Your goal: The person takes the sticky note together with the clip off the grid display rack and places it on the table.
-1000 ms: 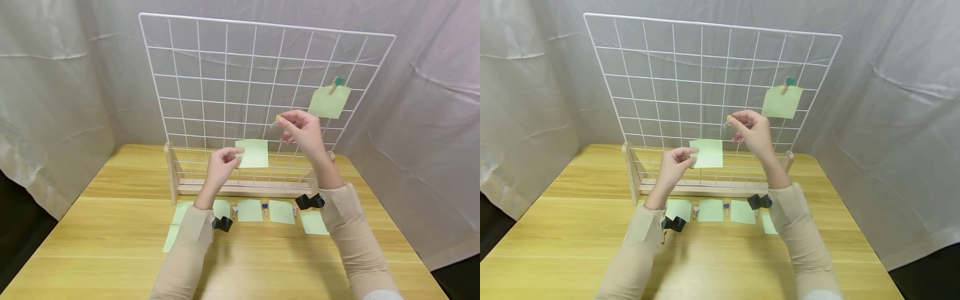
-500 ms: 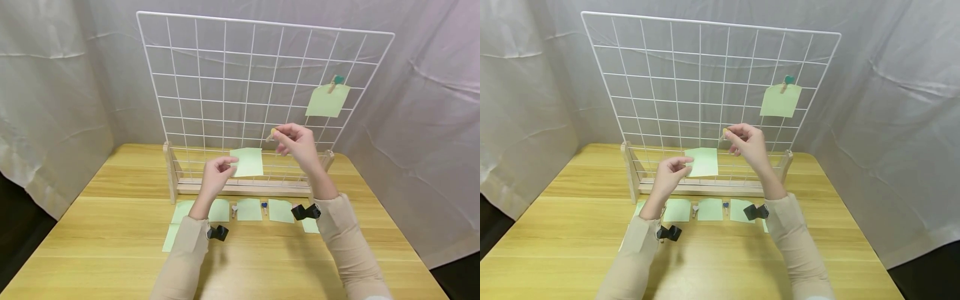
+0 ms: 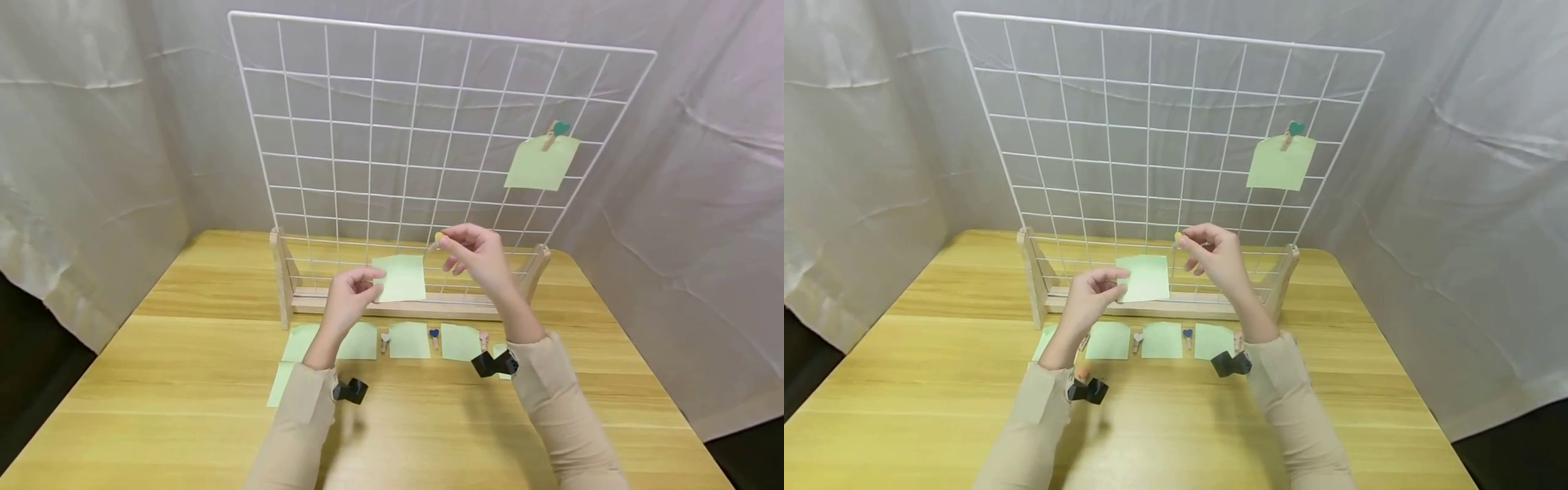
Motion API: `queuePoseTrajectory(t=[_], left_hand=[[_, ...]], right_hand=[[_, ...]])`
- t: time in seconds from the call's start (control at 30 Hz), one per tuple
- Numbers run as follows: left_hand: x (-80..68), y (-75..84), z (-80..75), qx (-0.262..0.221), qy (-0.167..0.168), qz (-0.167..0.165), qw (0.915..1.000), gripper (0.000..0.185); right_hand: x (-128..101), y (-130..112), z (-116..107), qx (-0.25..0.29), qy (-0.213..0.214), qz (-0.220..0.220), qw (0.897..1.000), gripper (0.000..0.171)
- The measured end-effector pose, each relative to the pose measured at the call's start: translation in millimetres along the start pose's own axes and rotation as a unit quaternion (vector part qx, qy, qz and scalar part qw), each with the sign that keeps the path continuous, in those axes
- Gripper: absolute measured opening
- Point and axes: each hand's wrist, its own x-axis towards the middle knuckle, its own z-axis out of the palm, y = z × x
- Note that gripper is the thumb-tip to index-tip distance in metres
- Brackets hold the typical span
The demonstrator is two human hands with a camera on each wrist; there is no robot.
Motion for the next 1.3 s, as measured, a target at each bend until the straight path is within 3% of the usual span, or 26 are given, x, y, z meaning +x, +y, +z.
queuePoseTrajectory(t=[0.13,0.2,0.37,0.47,0.83,1.03,1.3], left_hand=[[-8.4,12.7,-1.8,0.016,-0.012,-0.009,0.9998,0.016],[-10.3,11.9,-2.6,0.021,-0.019,-0.024,0.9993,0.016],[-9.7,-10.7,-4.5,0.033,-0.031,-0.047,0.9979,0.016],[-12.3,-15.2,-5.5,0.044,-0.034,-0.05,0.9972,0.016],[-20.2,-19.5,-8.4,0.064,-0.051,-0.052,0.9953,0.017],[-22.4,-22.7,-11.6,0.067,-0.066,-0.077,0.9926,0.02],[-27.4,-25.9,-16.6,0.08,-0.084,-0.098,0.9883,0.022]], right_hand=[[-3.9,8.8,1.6,-0.008,-0.008,0.009,1.0,0.025],[-6.2,12.6,3.3,-0.007,-0.01,0.015,1.0,0.025],[-12.6,22.0,7.0,-0.016,-0.013,0.044,0.999,0.027],[-16.5,26.7,8.0,-0.018,-0.018,0.057,0.998,0.028],[-26.5,43.2,12.2,0.0,-0.06,0.109,0.992,0.026],[-33.4,57.9,18.4,0.017,-0.083,0.143,0.986,0.022],[-46.6,73.9,27.5,0.018,-0.108,0.152,0.982,0.022]])
